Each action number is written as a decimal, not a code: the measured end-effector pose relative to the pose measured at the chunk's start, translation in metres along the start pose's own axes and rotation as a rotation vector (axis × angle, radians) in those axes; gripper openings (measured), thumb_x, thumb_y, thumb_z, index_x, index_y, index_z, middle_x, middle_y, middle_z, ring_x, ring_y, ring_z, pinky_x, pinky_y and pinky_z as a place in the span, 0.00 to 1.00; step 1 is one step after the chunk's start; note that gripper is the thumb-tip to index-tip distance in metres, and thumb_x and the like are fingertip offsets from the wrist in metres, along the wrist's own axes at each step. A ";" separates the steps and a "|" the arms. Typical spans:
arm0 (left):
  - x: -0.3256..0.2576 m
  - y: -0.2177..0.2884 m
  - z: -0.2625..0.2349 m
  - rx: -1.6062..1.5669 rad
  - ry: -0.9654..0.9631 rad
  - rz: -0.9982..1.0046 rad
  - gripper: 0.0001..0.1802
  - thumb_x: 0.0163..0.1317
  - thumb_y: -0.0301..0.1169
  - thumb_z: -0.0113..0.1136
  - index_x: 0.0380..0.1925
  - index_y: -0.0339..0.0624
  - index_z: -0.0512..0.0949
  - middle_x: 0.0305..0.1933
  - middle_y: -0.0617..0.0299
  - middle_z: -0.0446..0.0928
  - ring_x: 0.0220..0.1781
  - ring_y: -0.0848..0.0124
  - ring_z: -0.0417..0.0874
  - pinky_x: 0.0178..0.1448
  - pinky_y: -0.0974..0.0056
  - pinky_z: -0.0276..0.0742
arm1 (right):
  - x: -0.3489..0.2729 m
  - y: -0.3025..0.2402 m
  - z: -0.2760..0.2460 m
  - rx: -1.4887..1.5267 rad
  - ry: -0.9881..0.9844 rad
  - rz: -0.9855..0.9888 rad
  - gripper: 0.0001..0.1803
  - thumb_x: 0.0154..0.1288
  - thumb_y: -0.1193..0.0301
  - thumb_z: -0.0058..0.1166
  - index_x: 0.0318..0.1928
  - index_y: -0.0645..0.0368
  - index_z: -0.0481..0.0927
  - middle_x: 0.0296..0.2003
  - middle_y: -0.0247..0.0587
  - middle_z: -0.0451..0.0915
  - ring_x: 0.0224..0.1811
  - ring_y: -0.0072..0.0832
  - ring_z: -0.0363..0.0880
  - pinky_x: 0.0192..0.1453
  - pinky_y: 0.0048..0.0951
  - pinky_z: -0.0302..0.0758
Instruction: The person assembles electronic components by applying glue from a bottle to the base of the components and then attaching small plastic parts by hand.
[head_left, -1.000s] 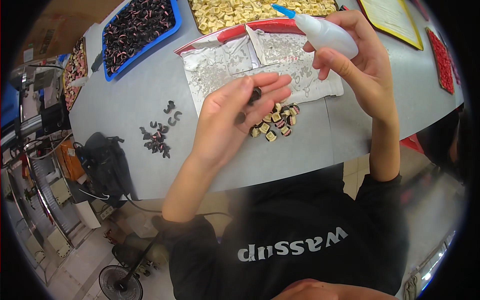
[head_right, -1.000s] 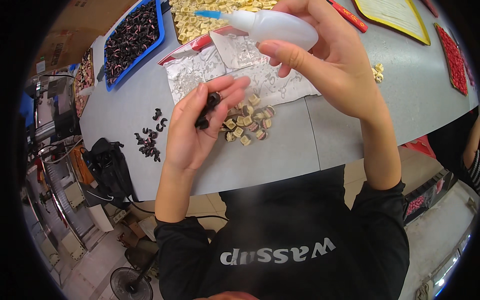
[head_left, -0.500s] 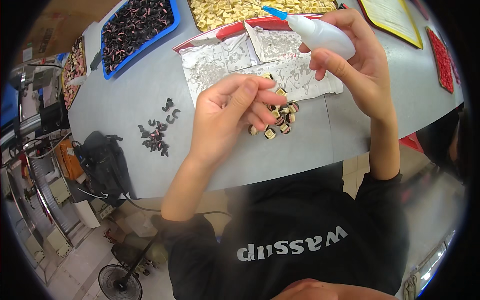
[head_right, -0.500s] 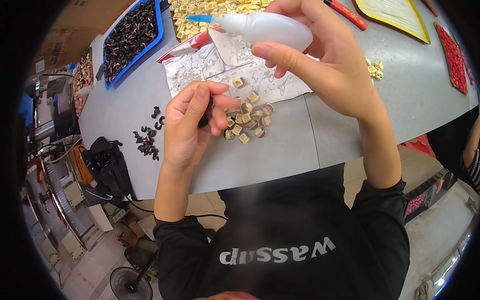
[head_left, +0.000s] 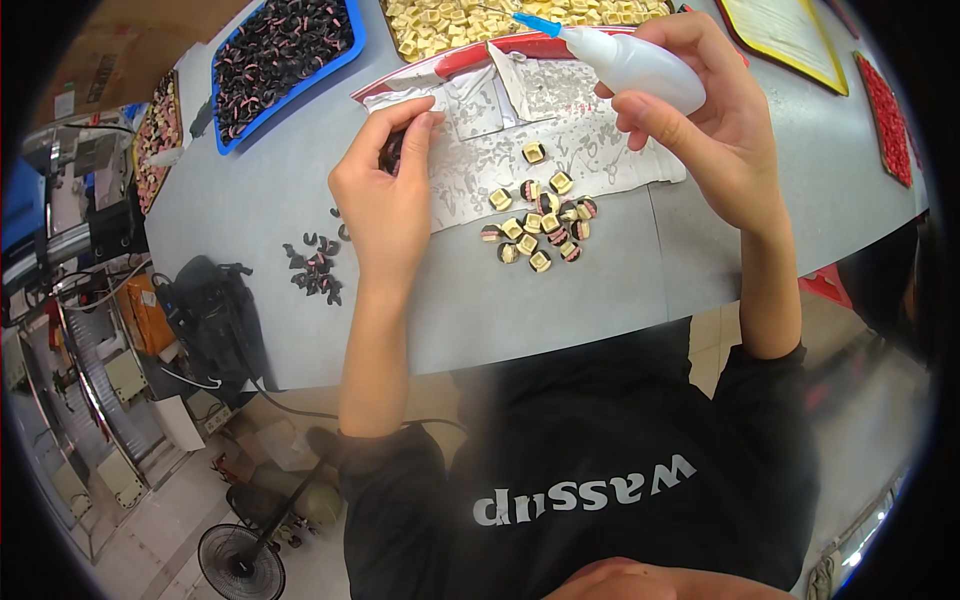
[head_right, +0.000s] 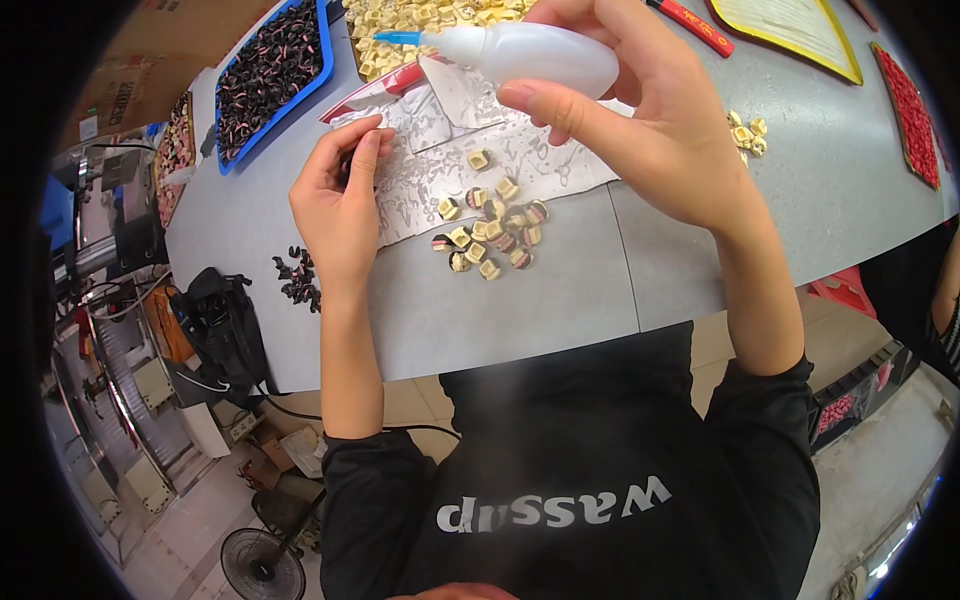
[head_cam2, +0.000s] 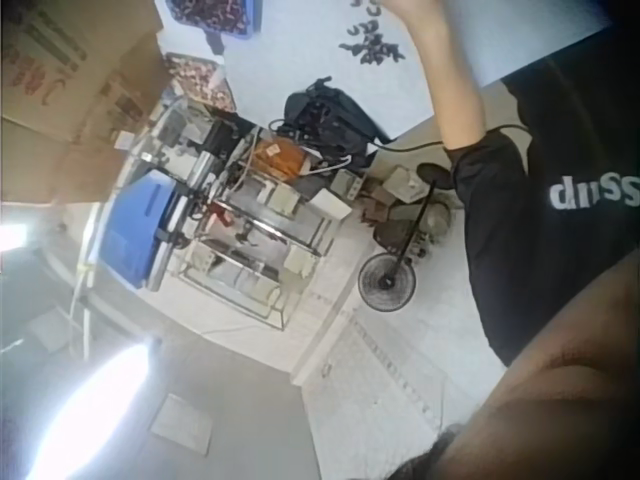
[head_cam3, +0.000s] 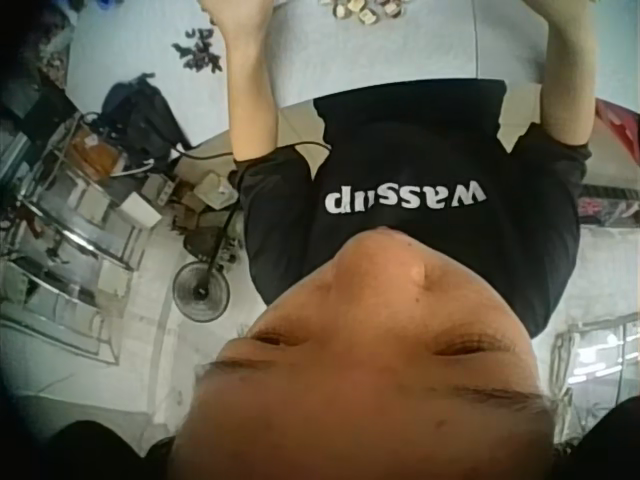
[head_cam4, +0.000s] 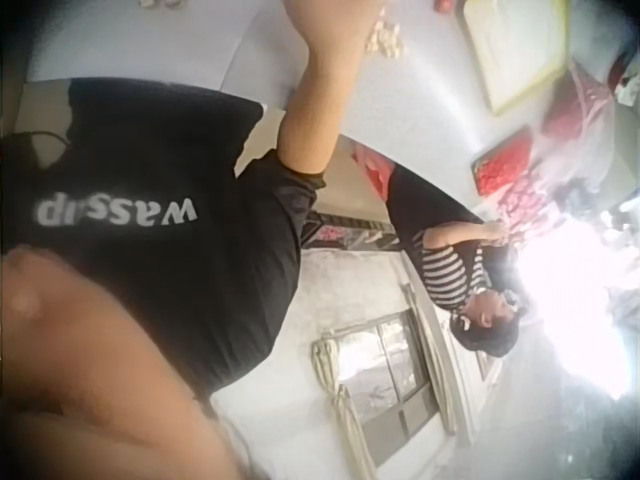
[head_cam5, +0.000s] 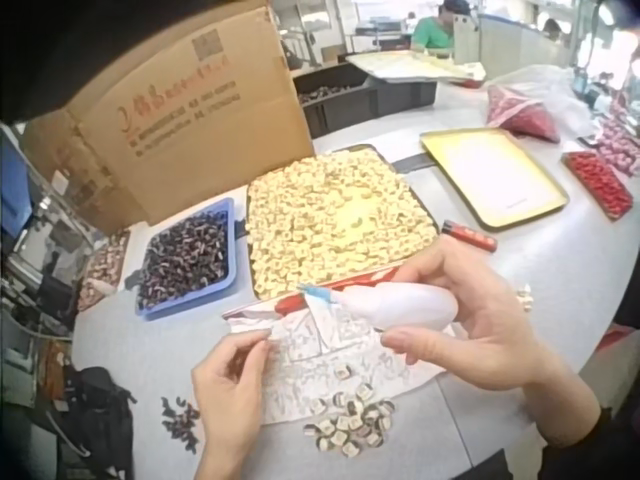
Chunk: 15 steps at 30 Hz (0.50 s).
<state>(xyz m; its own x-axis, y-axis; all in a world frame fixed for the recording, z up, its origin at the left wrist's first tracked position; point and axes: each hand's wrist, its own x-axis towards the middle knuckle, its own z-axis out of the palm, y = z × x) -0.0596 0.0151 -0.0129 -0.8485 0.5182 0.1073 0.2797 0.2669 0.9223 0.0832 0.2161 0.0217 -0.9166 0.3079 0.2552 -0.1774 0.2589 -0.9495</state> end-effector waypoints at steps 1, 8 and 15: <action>0.000 0.000 0.000 0.002 -0.001 0.001 0.09 0.64 0.25 0.56 0.41 0.32 0.79 0.38 0.58 0.82 0.39 0.76 0.80 0.46 0.73 0.75 | 0.001 -0.006 0.000 -0.012 0.013 0.031 0.17 0.63 0.74 0.58 0.48 0.65 0.67 0.41 0.46 0.76 0.37 0.23 0.79 0.34 0.20 0.76; 0.009 0.002 -0.010 0.096 0.106 0.218 0.07 0.61 0.25 0.59 0.36 0.35 0.82 0.35 0.61 0.82 0.36 0.77 0.79 0.42 0.72 0.73 | 0.002 -0.036 0.009 -0.072 0.083 0.144 0.18 0.59 0.76 0.61 0.45 0.65 0.68 0.37 0.41 0.75 0.34 0.20 0.78 0.34 0.19 0.75; 0.011 0.020 -0.055 0.568 -0.159 0.248 0.09 0.50 0.26 0.67 0.33 0.42 0.83 0.36 0.63 0.77 0.36 0.68 0.74 0.38 0.69 0.69 | 0.002 -0.007 -0.003 -0.300 0.037 -0.113 0.17 0.59 0.75 0.61 0.45 0.65 0.69 0.37 0.41 0.75 0.33 0.21 0.78 0.34 0.19 0.75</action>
<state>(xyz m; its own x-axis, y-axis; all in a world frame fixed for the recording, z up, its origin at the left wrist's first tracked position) -0.0880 -0.0186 0.0271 -0.6634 0.7224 0.1952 0.6905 0.4905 0.5316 0.0837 0.2176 0.0296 -0.8823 0.2935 0.3681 -0.1591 0.5500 -0.8199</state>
